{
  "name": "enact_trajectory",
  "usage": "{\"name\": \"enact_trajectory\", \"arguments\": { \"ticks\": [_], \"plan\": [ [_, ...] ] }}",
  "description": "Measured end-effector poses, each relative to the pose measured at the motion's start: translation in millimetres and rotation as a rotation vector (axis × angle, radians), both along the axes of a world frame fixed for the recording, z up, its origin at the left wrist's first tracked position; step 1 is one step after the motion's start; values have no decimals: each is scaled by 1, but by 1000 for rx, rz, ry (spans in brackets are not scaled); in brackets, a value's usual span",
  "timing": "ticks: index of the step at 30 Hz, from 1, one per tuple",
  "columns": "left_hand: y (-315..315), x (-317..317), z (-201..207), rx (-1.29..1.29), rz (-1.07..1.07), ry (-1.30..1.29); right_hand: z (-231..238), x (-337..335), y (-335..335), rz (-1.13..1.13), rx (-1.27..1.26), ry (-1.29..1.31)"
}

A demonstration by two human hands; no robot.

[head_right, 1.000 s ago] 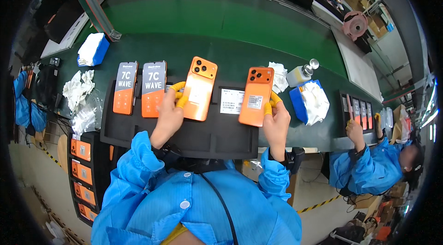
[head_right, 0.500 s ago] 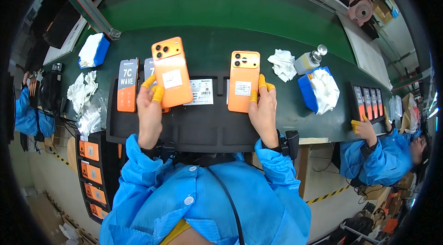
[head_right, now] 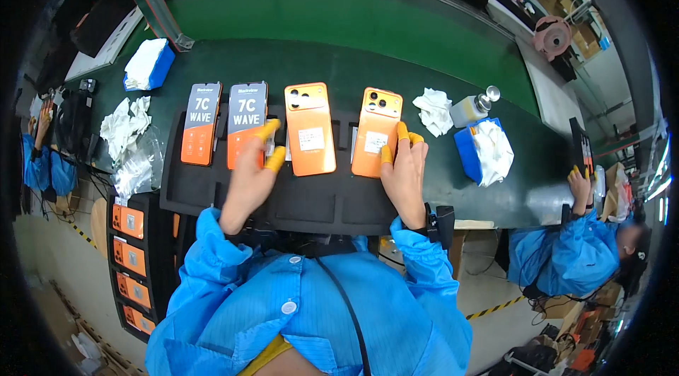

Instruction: Cleaning and inspecting smartphones on a factory assembly line.

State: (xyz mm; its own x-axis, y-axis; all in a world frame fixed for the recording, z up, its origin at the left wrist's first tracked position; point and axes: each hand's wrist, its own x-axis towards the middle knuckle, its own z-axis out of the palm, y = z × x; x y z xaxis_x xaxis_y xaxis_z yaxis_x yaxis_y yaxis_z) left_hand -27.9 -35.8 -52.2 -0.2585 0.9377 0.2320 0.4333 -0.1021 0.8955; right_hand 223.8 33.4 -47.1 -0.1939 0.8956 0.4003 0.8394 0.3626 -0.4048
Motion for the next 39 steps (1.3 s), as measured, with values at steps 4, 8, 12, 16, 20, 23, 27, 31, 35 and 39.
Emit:
{"name": "enact_trajectory", "arguments": {
  "ticks": [4,8,12,16,20,23,27,31,35,39],
  "plan": [
    [-24,-72,19,15,438,471,15,-5,0,68,55,-22],
    [-38,-113,10,-163,494,651,46,-56,-3,410,-293,85],
    [-33,-102,12,-236,454,825,34,-145,-5,835,-116,116],
    [-31,-103,15,-266,419,995,17,-210,0,725,-86,-59],
    [-28,-105,13,-189,348,1042,15,-216,0,572,-137,-137],
    [-27,-103,18,-141,332,977,27,-206,-2,542,-168,-212],
    [-30,-108,14,-167,367,987,45,-201,-6,544,-262,-181],
    [-31,-110,20,-154,422,765,48,-177,9,566,-262,-105],
    [-41,-128,14,66,550,776,62,-148,13,494,-472,80],
    [-38,-171,-2,106,379,-222,7,-133,33,549,-529,453]
  ]
}}
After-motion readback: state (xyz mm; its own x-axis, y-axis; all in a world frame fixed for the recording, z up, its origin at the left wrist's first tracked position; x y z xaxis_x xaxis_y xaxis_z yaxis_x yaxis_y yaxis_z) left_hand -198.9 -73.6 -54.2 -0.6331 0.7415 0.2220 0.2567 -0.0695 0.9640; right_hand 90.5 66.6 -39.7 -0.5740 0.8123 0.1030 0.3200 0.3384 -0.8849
